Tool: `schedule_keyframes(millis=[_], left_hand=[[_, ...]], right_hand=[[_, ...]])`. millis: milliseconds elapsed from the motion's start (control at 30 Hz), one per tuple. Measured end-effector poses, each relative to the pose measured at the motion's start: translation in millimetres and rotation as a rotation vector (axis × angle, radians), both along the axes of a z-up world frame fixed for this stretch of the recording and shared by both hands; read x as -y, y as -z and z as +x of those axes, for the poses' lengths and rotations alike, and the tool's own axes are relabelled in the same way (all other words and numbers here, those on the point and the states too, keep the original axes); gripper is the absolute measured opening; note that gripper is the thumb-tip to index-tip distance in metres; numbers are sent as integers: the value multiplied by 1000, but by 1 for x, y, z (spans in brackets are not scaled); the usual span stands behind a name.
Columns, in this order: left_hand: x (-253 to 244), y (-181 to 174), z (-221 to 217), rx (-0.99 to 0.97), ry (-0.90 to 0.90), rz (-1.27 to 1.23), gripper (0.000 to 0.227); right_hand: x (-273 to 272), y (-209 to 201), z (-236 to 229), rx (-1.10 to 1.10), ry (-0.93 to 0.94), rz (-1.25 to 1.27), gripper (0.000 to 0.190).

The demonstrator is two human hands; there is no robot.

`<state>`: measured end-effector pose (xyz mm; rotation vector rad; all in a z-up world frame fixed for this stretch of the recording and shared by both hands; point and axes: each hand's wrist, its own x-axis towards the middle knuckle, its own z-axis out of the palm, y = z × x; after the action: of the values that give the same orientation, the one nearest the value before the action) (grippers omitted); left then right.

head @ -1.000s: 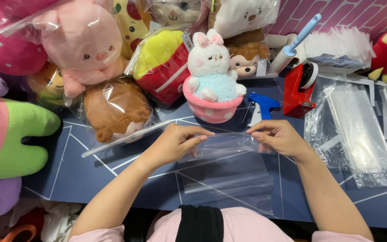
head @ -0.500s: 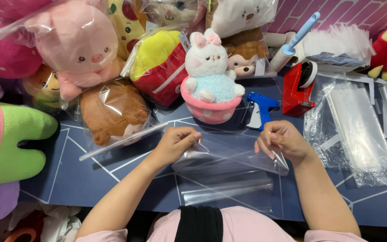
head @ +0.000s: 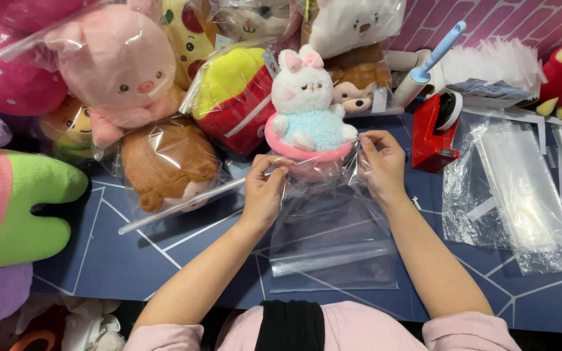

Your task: The person picks up a clear plastic bag, places a small white rabbit plush inside, and then uses a red tape dispenser to seal the bag's opening.

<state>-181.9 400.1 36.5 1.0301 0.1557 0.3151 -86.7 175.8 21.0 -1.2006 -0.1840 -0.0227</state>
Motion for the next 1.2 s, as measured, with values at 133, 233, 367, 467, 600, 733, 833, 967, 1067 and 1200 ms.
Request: schedule_keyframes(millis=[133,233,367,467,600,733,833,967,1067,1200], left_hand=[[8,-5,8,-5,-271,310,21],[15,-17,9,-3,-320,338,46],[14,-29,9,-109,-181,430,60],[21,-45,9,-195,-102,345,55],[13,2,24,-173,-171,397,39],[1,23,30,-92,-217,592,32],[-1,17,28,-24,-261,657,34],[-1,2,28,39,-228,611,37],[3,33,36,52,-203,492,43],[16,2,25,70,-137,220,42]], right_hand=[[-20,-21,-3,-68,219,-160,12],[-28,-31,-4,-154,181,-259,24],[-32,-31,0,-235,83,-278,37],[-46,-51,-10,-374,-53,-253,58],[-49,-49,-13,-347,54,-151,42],[-25,6,14,-205,108,-245,41],[-38,-27,-7,-174,129,-319,46],[-40,-43,-20,-267,160,-248,46],[-13,-6,0,-288,174,-330,53],[-10,-31,-7,-311,216,-345,59]])
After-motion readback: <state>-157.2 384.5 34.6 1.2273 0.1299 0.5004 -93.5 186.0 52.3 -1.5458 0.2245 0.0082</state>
